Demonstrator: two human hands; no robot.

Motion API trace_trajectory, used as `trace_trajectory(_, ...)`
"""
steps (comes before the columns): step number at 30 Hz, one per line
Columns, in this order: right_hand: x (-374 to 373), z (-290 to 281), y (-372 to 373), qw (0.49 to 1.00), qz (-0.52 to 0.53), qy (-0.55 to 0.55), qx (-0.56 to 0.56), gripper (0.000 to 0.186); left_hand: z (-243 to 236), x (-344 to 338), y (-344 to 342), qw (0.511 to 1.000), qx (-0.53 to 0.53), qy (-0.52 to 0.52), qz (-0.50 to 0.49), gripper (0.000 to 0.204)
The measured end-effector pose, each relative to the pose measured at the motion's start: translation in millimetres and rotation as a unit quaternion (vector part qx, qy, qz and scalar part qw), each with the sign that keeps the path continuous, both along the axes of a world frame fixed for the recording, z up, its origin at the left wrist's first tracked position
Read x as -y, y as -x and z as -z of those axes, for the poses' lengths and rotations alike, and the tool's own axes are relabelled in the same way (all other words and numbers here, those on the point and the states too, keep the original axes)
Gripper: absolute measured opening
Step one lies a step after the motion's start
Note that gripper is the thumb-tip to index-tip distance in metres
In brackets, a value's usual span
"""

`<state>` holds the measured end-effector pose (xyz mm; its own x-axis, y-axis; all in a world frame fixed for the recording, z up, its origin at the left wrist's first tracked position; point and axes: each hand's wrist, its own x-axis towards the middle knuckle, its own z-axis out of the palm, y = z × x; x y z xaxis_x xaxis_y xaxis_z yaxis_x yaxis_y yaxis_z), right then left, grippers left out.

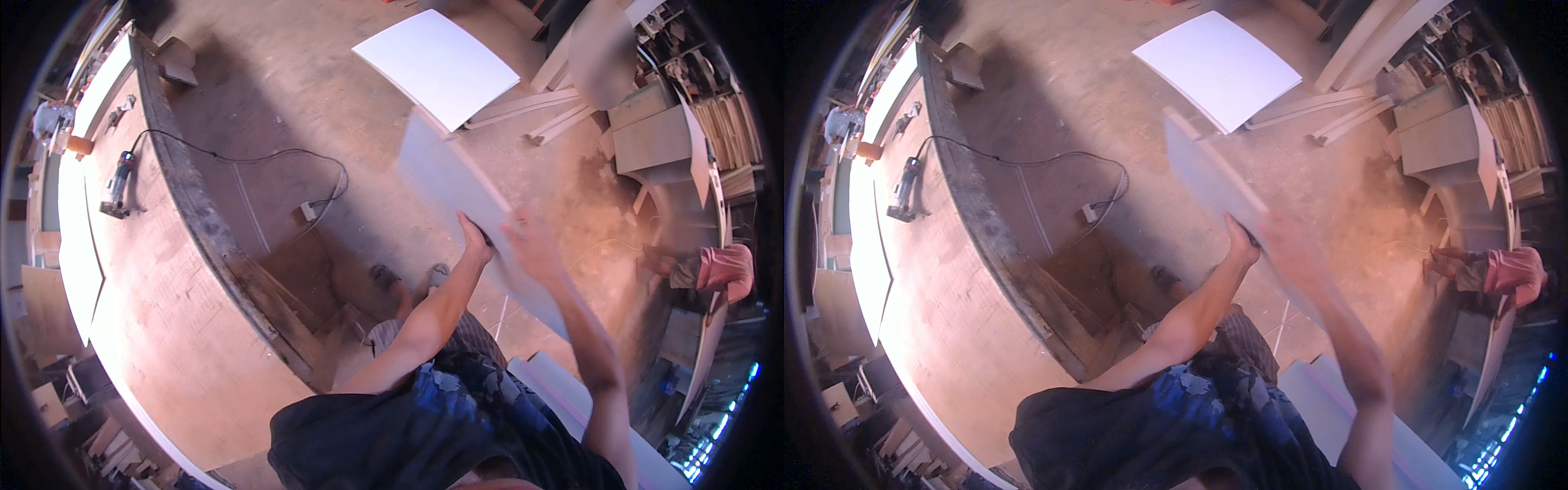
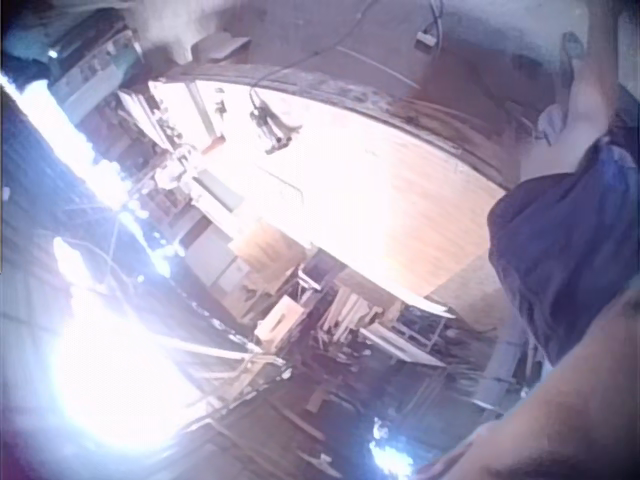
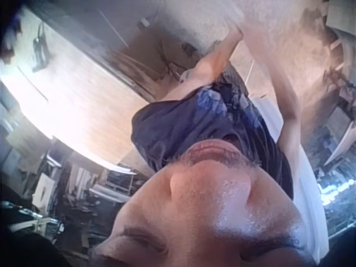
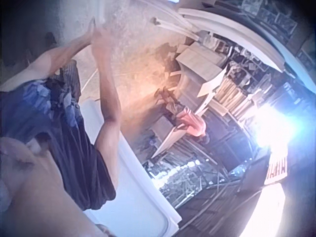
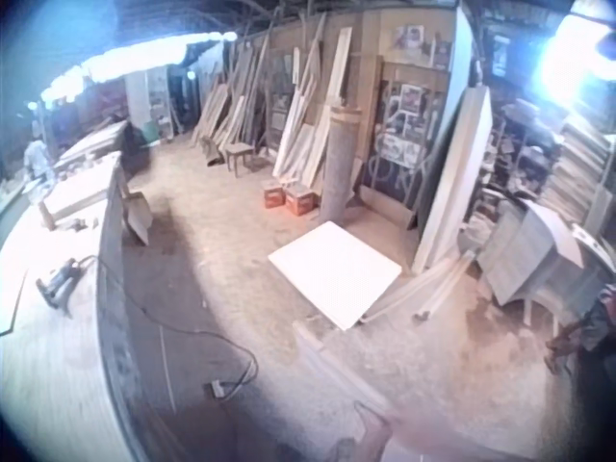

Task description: The person uses a handheld router to smooth the edges of white rectangular panels on a workbench. They repeatedly flip and reposition each panel to route all four sides, then set the finished pieces aside.

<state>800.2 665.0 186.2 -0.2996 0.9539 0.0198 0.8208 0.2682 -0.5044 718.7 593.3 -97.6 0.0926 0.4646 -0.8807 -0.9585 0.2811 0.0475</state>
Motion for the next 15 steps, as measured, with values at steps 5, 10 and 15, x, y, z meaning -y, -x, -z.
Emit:
trace_trajectory(5,8,12,-21,0.993,0.058,0.099,0.009,0.028,-52,11,9,0.998,-0.004,-0.035,0.055,0.087)
trace_trajectory(10,6,-5,54,0.99,0.015,0.123,-0.065,0.028,-14,-80,86,0.986,-0.118,-0.12,0.012,0.088)
trace_trajectory(15,-44,-24,91,0.986,0.004,0.088,-0.143,0.028,5,-43,90,0.98,-0.025,-0.112,0.163,0.099)
